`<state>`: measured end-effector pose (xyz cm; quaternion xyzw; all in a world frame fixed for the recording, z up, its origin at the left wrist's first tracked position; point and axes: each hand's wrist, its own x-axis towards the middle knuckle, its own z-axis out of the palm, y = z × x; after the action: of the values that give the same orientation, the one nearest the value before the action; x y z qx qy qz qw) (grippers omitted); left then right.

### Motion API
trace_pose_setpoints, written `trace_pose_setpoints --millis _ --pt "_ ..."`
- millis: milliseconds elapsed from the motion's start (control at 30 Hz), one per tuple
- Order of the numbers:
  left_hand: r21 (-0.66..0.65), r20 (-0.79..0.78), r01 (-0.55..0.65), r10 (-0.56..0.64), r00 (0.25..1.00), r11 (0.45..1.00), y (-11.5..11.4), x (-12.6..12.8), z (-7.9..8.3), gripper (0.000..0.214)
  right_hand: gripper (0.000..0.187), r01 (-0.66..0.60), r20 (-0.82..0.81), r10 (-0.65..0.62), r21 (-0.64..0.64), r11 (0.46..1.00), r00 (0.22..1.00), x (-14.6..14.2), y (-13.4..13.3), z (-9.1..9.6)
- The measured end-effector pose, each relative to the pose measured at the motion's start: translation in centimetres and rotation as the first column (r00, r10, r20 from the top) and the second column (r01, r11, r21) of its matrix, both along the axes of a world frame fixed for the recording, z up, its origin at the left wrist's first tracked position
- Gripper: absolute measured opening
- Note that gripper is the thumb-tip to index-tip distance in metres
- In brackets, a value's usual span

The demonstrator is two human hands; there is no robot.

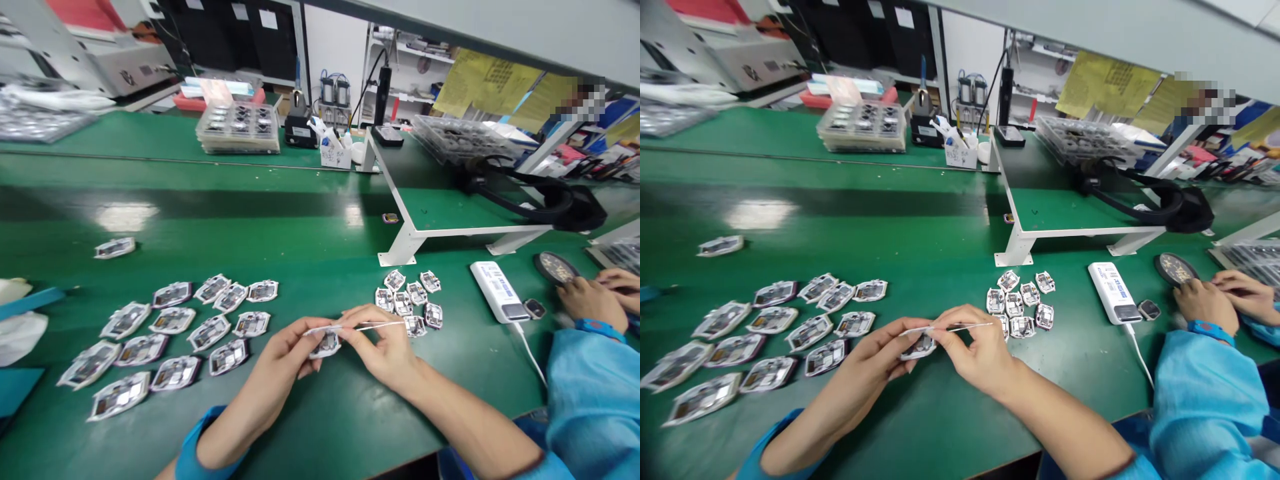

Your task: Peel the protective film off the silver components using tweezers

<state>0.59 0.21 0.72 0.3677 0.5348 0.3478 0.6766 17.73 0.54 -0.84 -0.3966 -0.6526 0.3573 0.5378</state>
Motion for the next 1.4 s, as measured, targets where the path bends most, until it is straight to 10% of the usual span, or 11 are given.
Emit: trace_pose_setpoints --millis 800,1400 --pt "0.027 0.083 -0.024 0.021 0.996 0.999 0.1 -0.2 -0.4 0.025 0.001 0.012 -0.133 -0.019 -0.05 0.999 0.991 -0.4 -0.3 -0.5" --pt "0.308 -0.207 0.208 -0.148 0.967 0.929 1.6 -1.3 -2.9 0.033 0.001 0.06 0.155 -0.109 0.287 0.956 0.982 0.0 -0.1 -0.3"
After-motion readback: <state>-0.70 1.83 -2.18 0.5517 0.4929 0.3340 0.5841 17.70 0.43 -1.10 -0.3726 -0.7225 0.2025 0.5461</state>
